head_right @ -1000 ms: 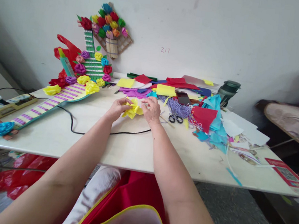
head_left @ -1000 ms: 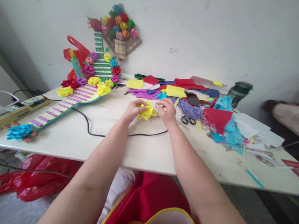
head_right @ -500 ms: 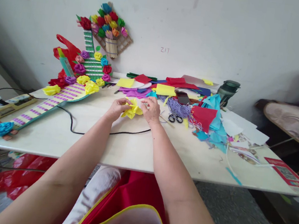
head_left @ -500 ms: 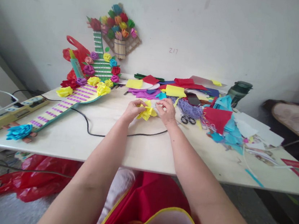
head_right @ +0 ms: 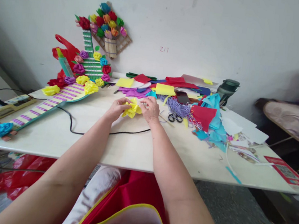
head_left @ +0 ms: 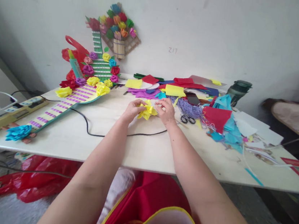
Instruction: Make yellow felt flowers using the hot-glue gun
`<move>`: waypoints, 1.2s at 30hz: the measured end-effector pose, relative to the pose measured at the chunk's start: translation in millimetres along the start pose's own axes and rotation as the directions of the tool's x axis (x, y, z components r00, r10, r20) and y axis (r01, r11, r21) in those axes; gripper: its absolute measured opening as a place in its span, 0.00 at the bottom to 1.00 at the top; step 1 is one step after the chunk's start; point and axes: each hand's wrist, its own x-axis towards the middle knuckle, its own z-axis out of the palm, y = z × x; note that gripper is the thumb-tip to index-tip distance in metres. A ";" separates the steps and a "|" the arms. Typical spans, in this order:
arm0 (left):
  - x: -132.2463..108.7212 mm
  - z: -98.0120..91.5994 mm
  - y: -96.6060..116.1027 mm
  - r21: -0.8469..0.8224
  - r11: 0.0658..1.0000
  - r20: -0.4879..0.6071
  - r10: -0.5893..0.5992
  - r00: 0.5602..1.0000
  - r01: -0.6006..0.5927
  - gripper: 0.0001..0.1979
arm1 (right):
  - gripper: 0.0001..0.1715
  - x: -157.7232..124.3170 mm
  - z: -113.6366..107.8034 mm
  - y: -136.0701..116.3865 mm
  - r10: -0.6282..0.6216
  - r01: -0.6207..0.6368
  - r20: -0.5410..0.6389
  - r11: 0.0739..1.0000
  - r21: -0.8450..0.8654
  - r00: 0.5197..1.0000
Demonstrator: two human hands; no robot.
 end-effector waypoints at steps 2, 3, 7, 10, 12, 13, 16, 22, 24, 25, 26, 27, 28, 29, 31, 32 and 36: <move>0.2 -0.1 -0.4 0.005 1.000 0.003 0.004 1.000 -0.004 0.14 | 0.11 0.2 1.3 1.8 -0.028 0.027 0.001 0.999 0.020 1.000; 0.3 -0.1 -0.6 0.006 1.000 0.002 0.007 1.000 -0.008 0.14 | 0.11 0.2 1.7 2.4 -0.040 0.039 0.006 0.999 0.026 0.999; 0.7 0.2 -1.2 0.008 1.000 -0.004 0.015 1.000 -0.015 0.13 | 0.11 0.4 1.5 3.0 -0.077 0.077 0.046 0.997 0.010 0.996; 0.5 1.0 -0.7 0.014 1.000 -0.011 0.016 1.000 -0.016 0.13 | 0.11 0.8 0.6 2.9 -0.094 0.096 0.092 0.995 -0.009 0.991; 0.1 1.8 0.2 0.018 1.000 -0.015 0.017 1.000 -0.016 0.13 | 0.12 1.2 0.4 3.0 -0.109 0.111 0.112 0.994 -0.010 0.988; -0.2 2.1 0.8 0.020 1.000 -0.015 0.016 1.000 -0.016 0.13 | 0.12 1.4 0.5 3.1 -0.119 0.120 0.115 0.993 -0.007 0.986; -1.1 2.6 2.1 0.028 1.000 -0.009 0.013 1.000 -0.013 0.13 | 0.12 1.7 1.3 3.6 -0.143 0.142 0.110 0.990 0.019 0.984; -1.7 2.0 1.7 0.069 0.997 0.019 0.030 0.999 -0.032 0.13 | 0.13 1.8 3.1 5.0 -0.160 0.153 0.132 0.986 0.058 0.978; -1.6 1.7 1.4 0.080 0.996 0.032 0.037 0.999 -0.040 0.13 | 0.13 1.9 3.6 5.4 -0.154 0.146 0.146 0.987 0.060 0.977; -1.6 1.5 1.4 0.084 0.996 0.036 0.037 0.999 -0.040 0.13 | 0.13 1.9 3.8 5.6 -0.150 0.142 0.153 0.988 0.060 0.977; -1.6 1.5 1.4 0.088 0.995 0.040 0.037 0.999 -0.041 0.14 | 0.12 1.9 4.0 5.6 -0.146 0.138 0.160 0.989 0.060 0.976; -1.7 1.4 1.5 0.092 0.995 0.041 0.037 0.998 -0.041 0.14 | 0.12 1.9 4.2 5.6 -0.141 0.132 0.167 0.989 0.060 0.976; -1.7 1.5 1.7 0.097 0.994 0.043 0.039 0.998 -0.043 0.14 | 0.12 1.9 4.3 5.6 -0.135 0.126 0.175 0.990 0.062 0.975; -1.8 1.5 1.9 0.103 0.994 0.044 0.042 0.998 -0.046 0.13 | 0.11 1.8 4.5 5.4 -0.129 0.119 0.182 0.991 0.065 0.975; -2.0 1.7 2.2 0.112 0.992 0.045 0.046 0.998 -0.050 0.13 | 0.11 1.6 4.7 5.0 -0.119 0.106 0.192 0.992 0.074 0.974; -2.1 1.8 2.3 0.115 0.992 0.045 0.045 0.998 -0.050 0.13 | 0.11 1.5 4.7 4.7 -0.116 0.102 0.196 0.992 0.080 0.974; -1.8 1.7 2.3 0.115 0.993 0.045 0.031 0.999 -0.036 0.14 | 0.10 1.2 4.8 4.1 -0.112 0.092 0.199 0.990 0.110 0.974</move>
